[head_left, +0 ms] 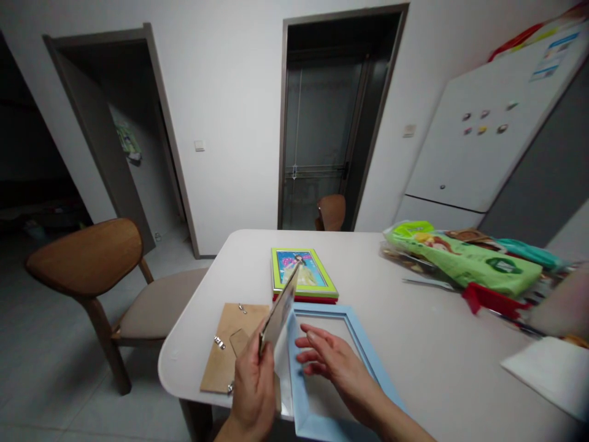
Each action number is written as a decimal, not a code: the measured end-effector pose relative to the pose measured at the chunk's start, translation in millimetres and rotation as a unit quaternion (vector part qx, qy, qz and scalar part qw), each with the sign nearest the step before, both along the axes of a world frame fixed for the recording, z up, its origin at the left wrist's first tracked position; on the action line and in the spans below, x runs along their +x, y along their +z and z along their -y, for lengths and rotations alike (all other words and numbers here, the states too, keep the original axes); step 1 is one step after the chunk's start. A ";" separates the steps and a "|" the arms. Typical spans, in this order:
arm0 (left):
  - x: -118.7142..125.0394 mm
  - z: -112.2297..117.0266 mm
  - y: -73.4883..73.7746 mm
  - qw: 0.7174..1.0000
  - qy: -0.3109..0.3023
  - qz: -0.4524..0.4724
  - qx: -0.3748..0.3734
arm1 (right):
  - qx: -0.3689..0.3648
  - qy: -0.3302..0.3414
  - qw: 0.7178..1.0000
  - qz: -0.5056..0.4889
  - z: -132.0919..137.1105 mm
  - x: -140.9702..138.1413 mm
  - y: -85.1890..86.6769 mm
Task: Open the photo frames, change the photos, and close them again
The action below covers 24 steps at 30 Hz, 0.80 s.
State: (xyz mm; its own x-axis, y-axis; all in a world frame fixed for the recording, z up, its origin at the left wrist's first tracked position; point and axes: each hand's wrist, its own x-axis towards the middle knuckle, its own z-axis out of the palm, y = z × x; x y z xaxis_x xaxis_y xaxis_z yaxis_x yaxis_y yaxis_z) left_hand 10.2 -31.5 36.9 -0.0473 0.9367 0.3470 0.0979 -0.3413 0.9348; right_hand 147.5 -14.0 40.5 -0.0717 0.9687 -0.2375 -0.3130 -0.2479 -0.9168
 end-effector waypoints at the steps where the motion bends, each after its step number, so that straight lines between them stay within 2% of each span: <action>1: 7.5 2.2 4.0 0.996 0.004 0.080 -0.047 | -0.014 0.000 1.000 -0.011 0.8 1.9 -4.0; 4: 26.4 6.2 2.8 0.958 -0.059 0.244 -0.140 | 0.008 -0.038 0.996 -0.084 -0.6 16.2 -13.9; 6: 30.7 4.7 -5.8 0.945 -0.091 0.275 -0.150 | 0.022 -0.083 0.992 -0.091 -3.7 33.7 -14.3; 7: 29.9 2.9 -10.8 0.948 -0.092 0.266 -0.146 | 0.016 -0.094 0.993 -0.068 -5.4 44.1 -12.9; 9: 24.8 -1.1 -19.3 0.969 -0.081 0.194 -0.133 | -0.010 -0.081 0.997 0.002 -8.8 64.7 -9.6; 12: 17.3 -2.5 -27.6 0.990 -0.092 -0.019 -0.106 | -0.021 -0.023 0.994 0.101 -14.3 85.5 -10.4; 14: 16.8 0.6 -32.2 0.977 -0.124 -0.162 -0.070 | -0.015 -0.005 0.987 0.159 -18.9 89.3 -15.8; 16: 19.0 4.5 -37.5 0.951 -0.159 -0.266 -0.019 | -0.002 -0.015 0.973 0.230 -24.0 87.6 -22.5; 18: 21.3 7.1 -41.7 0.919 -0.191 -0.344 0.024 | 0.024 -0.035 0.950 0.310 -28.2 84.2 -27.5; 20: 22.5 7.5 -42.3 0.888 -0.212 -0.405 0.041 | 0.070 -0.051 0.913 0.398 -30.2 81.4 -29.6; 22: 23.6 6.6 -38.4 0.867 -0.220 -0.446 0.033 | 0.122 -0.060 0.856 0.499 -29.6 79.7 -29.6; 24: 25.8 5.5 -32.0 0.857 -0.217 -0.467 0.019 | 0.152 -0.060 0.781 0.603 -27.1 78.9 -30.1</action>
